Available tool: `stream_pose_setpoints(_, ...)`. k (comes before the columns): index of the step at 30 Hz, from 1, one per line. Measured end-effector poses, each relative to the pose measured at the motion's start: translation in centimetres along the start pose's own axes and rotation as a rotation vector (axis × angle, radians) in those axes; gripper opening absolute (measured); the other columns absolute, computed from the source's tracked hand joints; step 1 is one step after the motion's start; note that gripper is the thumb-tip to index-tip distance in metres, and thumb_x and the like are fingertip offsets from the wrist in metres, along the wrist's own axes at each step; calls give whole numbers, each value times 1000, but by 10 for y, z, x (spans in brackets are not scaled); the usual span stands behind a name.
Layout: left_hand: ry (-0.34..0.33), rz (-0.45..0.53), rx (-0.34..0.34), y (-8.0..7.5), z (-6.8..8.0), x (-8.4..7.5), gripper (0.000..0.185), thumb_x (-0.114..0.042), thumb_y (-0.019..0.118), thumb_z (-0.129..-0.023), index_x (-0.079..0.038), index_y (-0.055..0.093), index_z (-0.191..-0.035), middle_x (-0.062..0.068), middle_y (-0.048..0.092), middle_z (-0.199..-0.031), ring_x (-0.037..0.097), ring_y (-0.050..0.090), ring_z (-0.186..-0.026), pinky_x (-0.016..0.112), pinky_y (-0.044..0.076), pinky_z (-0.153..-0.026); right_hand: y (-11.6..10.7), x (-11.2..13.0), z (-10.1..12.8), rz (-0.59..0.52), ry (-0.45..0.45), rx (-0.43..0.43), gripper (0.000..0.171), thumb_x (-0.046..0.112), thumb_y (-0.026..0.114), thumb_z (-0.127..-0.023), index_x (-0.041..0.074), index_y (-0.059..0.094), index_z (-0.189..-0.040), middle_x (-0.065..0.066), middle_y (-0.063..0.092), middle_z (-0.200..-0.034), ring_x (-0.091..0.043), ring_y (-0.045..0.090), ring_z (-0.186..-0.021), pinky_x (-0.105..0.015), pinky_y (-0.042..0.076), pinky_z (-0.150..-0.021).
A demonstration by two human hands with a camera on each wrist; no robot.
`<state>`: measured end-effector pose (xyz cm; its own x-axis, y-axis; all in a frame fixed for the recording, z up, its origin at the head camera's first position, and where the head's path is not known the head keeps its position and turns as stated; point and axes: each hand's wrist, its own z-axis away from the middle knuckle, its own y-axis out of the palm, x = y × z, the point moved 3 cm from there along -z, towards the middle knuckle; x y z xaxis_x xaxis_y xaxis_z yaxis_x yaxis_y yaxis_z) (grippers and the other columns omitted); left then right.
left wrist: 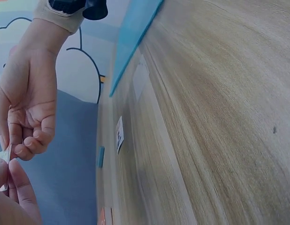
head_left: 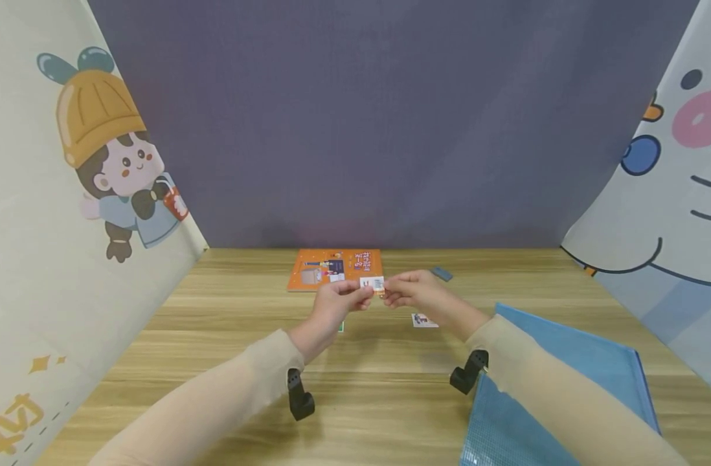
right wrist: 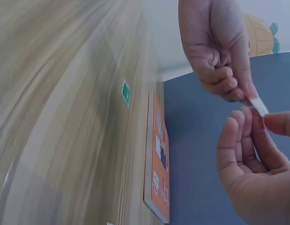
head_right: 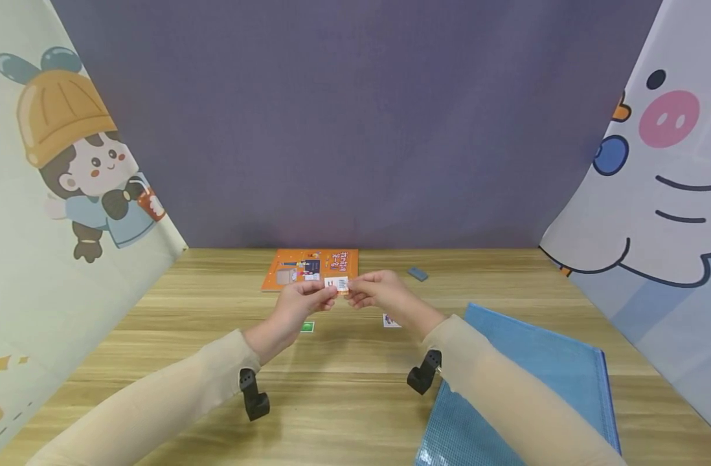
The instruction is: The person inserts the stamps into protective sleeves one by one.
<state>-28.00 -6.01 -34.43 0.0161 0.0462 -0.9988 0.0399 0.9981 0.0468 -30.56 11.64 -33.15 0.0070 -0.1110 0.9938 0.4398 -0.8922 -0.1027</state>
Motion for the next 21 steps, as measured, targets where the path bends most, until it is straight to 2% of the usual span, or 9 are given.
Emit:
stream_pose_setpoints(8,-29,-1,19,0,-1,3,19,-10,71,-87,4,67,-99,3,72,-85,8,66,-70,26,60,-79,-2,-3,-2,26,-25,-5,30,8,56,-97,-15,56,-115,-6,69,-90,-13,67,-81,-28,60,-80)
stream_pose_setpoints(17,0,4,10,3,-2,4,23,-10,72,-86,6,66,-102,3,70,-82,7,66,-68,25,60,-77,-1,-8,-3,11,-50,-68,29,7,58,-95,-16,57,-113,-1,69,-85,-11,66,-77,-24,59,-75)
stream_pose_setpoints(21,14,-5,0,4,-2,4,22,-10,73,-86,6,65,-99,3,69,-81,8,66,-67,29,60,-79,0,-6,-2,5,-62,-76,30,7,60,-94,-17,58,-113,-2,69,-85,-11,65,-76,-24,59,-75)
